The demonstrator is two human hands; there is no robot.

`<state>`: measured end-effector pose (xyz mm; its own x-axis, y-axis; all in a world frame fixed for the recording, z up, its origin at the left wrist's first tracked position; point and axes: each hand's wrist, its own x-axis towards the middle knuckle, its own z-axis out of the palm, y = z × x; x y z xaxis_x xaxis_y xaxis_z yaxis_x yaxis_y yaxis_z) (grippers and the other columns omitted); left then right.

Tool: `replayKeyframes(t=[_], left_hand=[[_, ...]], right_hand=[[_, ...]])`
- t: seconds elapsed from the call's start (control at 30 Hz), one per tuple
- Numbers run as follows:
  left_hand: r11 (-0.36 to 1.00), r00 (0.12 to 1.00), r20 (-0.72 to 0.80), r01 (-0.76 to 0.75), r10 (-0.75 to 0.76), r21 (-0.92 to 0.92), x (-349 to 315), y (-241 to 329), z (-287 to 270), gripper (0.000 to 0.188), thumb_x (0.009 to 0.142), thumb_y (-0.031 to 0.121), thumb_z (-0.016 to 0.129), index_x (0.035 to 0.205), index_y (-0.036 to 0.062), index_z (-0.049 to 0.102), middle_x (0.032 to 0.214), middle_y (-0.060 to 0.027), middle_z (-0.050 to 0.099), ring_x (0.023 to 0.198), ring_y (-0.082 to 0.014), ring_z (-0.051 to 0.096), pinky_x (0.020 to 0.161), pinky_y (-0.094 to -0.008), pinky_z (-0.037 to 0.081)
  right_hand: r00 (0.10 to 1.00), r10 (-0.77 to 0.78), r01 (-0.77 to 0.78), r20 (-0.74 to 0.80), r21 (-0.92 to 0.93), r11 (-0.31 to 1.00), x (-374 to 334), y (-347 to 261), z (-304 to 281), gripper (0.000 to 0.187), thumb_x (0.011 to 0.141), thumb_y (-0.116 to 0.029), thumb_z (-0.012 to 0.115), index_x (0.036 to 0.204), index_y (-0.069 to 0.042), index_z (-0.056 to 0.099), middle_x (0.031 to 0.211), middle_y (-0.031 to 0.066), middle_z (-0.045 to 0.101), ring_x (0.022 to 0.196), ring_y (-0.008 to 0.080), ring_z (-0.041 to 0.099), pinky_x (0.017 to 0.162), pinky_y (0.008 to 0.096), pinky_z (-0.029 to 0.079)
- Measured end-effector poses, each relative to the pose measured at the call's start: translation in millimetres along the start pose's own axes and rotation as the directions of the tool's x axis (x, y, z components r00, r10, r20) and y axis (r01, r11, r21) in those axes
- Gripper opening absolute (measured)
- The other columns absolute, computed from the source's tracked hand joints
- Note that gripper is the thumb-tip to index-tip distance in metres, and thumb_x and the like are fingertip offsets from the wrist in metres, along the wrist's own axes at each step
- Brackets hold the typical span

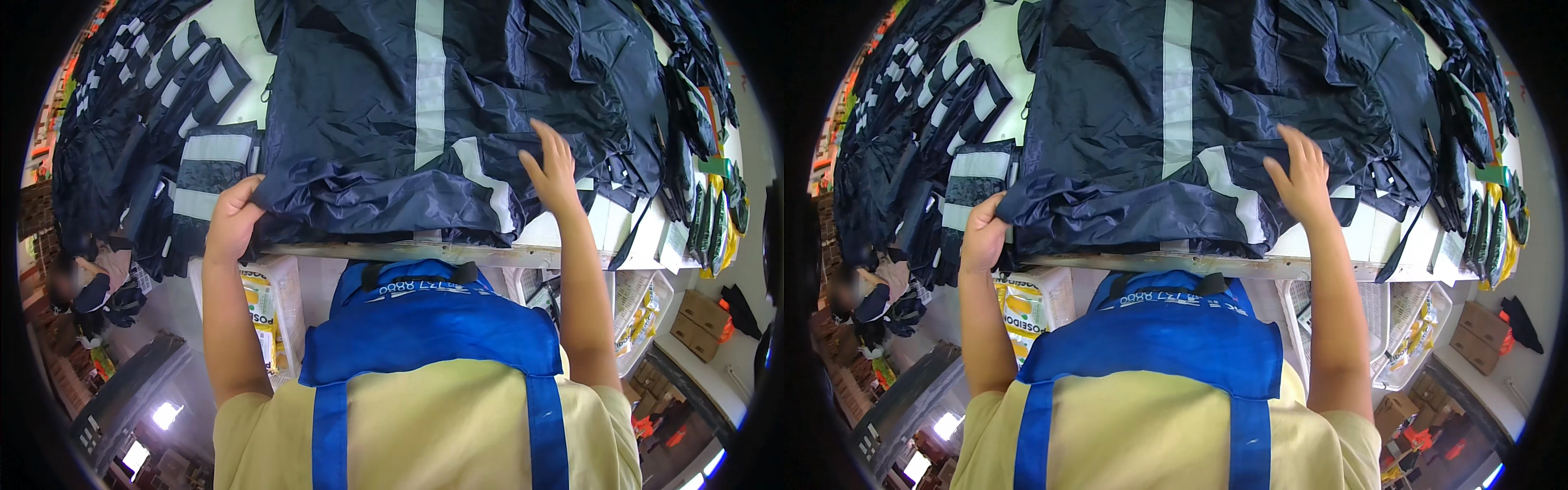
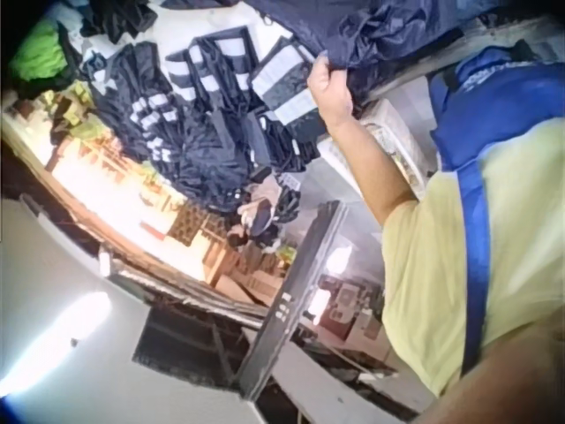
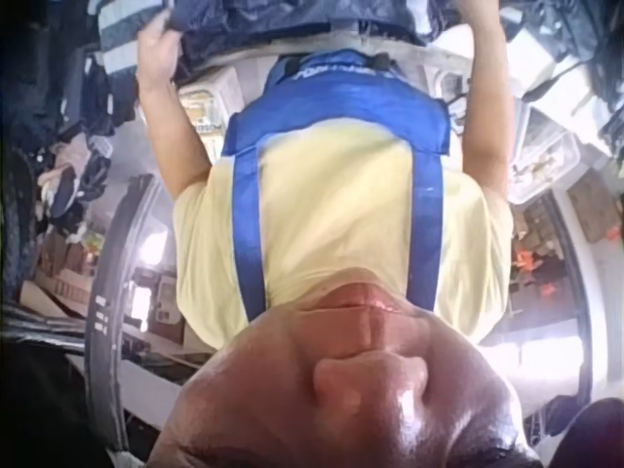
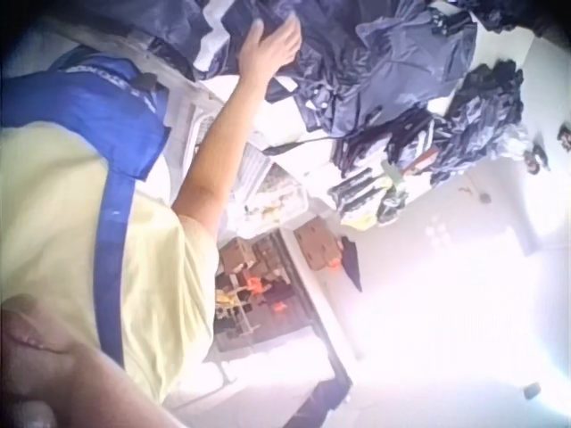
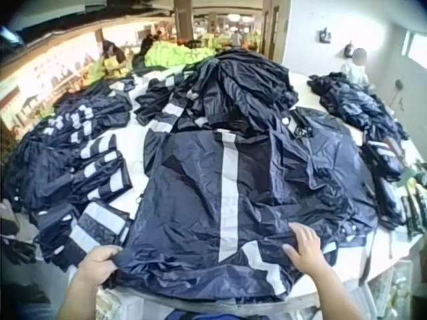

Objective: The person folds black garments with reflective stripes on a white table. They smooth and align the fabric, fold the items into compact rectangles, and place them into a stack. The person handles each garment one at a time and repeats the folding process.

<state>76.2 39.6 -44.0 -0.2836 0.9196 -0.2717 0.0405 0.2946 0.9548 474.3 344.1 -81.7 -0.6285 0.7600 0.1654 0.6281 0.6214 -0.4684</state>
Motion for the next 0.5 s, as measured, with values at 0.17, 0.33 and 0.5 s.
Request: replayKeyframes(t=[0.17,0.33,0.5], left_hand=[[0.962,0.967,-0.163,0.159,-0.197,-0.222,-3.6,24.2,38.1,0.026,0.089,0.007,0.06,0.113,-0.003,0.061,0.101,-0.0023,0.063,0.092,-0.009,0.056,0.086,-0.0236,0.044],[0.951,0.898,-0.44,-0.148,0.015,-0.27,-1.5,-39.7,19.9,0.033,0.097,0.01,0.051,0.126,-0.0039,0.054,0.119,-0.0086,0.061,0.107,-0.0134,0.057,0.096,-0.0249,0.041],[0.991,0.89,-0.439,-0.094,0.126,0.096,15.4,-27.9,23.4,0.047,0.097,0.008,0.046,0.143,0.0009,0.037,0.146,-0.0092,0.04,0.135,-0.0181,0.035,0.112,-0.0291,0.022]], right_hand=[[0.968,-0.09,0.138,0.235,-0.198,0.97,33.4,27.1,37.6,0.021,0.087,-0.027,0.06,0.097,-0.009,0.065,0.095,0.0093,0.066,0.099,0.029,0.057,0.099,0.0468,0.034],[0.978,-0.107,0.055,-0.179,-0.271,0.961,33.4,56.4,38.4,0.016,0.09,-0.023,0.057,0.085,-0.008,0.062,0.079,0.0084,0.062,0.083,0.0296,0.058,0.08,0.0418,0.041],[0.941,-0.068,-0.009,-0.33,-0.225,0.974,13.5,21.4,41.0,0.035,0.082,-0.03,0.068,0.108,-0.009,0.057,0.105,0.0101,0.058,0.097,0.0321,0.054,0.088,0.0438,0.038]])
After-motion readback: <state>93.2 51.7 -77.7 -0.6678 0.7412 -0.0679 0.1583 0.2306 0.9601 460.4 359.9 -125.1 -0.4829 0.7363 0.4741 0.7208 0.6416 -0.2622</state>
